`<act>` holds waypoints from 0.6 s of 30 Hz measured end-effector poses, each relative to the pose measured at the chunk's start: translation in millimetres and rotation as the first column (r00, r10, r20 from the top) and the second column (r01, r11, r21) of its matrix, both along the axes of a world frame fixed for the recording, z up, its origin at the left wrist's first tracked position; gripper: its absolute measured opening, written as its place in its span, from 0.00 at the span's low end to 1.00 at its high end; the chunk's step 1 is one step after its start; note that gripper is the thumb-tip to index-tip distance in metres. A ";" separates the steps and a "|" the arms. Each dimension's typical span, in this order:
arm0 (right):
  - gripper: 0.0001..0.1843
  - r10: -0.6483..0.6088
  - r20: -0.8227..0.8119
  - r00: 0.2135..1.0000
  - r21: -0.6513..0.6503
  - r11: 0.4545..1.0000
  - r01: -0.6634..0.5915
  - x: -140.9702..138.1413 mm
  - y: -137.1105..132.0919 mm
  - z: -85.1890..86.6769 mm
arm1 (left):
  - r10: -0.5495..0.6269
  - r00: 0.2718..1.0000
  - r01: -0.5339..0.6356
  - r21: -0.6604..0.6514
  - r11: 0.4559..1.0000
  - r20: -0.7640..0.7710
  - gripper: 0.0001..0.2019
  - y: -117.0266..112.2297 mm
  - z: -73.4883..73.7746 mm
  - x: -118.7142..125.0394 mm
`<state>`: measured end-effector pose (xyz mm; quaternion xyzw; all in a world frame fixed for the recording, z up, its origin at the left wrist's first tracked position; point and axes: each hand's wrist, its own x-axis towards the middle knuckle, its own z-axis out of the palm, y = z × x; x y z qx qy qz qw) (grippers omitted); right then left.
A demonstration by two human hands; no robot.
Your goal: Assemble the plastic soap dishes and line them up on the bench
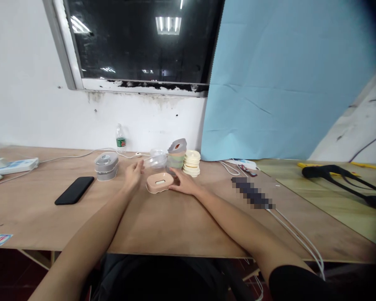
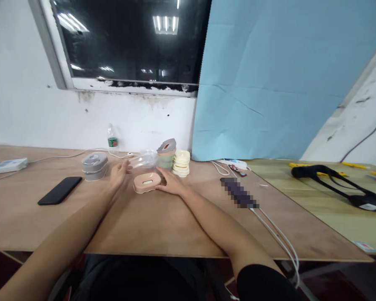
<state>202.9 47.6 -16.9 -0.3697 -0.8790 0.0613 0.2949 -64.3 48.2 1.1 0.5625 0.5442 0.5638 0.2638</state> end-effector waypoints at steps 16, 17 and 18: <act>0.22 0.054 0.057 0.997 0.092 0.994 -0.059 3.7 6.4 -5.9 | -0.026 0.993 0.073 -0.407 0.910 0.119 0.45 67.9 57.2 26.4; 0.21 0.057 0.058 0.997 0.093 0.994 -0.062 3.5 6.5 -6.0 | -0.038 0.992 0.084 -0.419 0.904 0.118 0.45 68.8 55.5 29.4; 0.21 0.056 0.059 0.997 0.095 0.994 -0.062 3.5 6.6 -6.1 | -0.043 0.992 0.090 -0.428 0.899 0.120 0.44 69.7 53.1 32.1</act>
